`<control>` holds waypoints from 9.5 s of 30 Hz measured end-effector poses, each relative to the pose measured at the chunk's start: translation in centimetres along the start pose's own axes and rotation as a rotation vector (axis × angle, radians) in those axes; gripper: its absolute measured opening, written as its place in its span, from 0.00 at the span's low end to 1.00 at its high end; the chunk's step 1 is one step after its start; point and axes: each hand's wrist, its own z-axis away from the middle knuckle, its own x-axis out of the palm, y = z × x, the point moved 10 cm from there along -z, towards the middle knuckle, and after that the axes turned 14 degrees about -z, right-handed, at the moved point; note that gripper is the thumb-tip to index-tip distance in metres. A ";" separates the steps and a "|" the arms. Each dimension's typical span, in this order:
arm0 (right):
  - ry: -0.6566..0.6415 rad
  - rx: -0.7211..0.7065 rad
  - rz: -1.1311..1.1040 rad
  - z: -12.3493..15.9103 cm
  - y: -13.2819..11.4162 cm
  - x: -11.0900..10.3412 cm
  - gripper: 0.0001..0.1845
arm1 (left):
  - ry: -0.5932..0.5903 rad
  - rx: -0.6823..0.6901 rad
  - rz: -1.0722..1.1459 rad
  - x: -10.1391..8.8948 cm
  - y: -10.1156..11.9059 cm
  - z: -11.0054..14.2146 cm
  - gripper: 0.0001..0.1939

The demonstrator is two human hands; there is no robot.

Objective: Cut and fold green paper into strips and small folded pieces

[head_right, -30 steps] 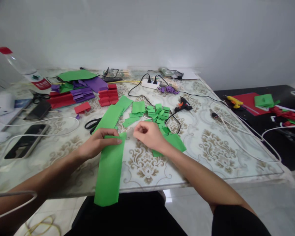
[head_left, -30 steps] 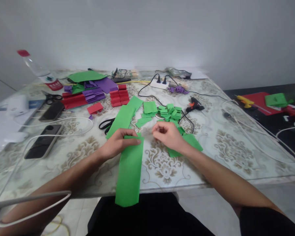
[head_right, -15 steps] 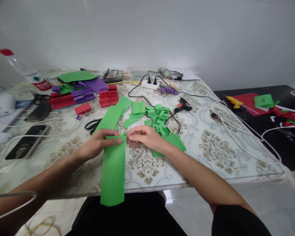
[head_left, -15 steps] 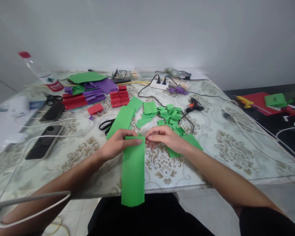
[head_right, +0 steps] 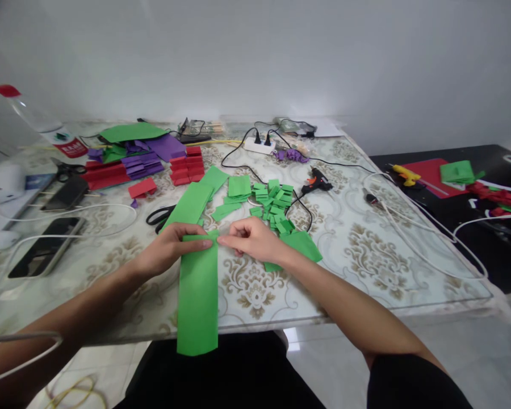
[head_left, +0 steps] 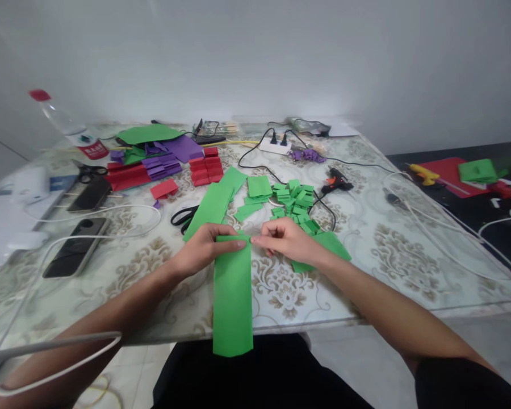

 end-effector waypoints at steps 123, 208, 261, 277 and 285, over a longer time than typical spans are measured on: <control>0.038 -0.019 -0.128 0.3 0.2 1.1 0.20 | 0.201 0.260 -0.150 -1.3 1.9 0.5 0.13; 0.478 -0.152 -0.046 -1.3 0.6 -7.9 0.19 | 0.104 0.029 -0.098 -2.5 -1.4 -1.8 0.20; -0.053 -0.130 0.586 -0.5 0.8 0.6 0.12 | -0.010 0.255 -0.651 0.0 0.5 -0.9 0.10; -0.027 -0.147 0.455 -0.6 1.4 0.8 0.04 | -0.019 0.434 -0.900 1.2 2.2 0.4 0.13; -0.007 -0.172 0.488 -0.5 0.9 1.1 0.06 | 0.033 0.478 -1.016 1.5 2.7 0.8 0.11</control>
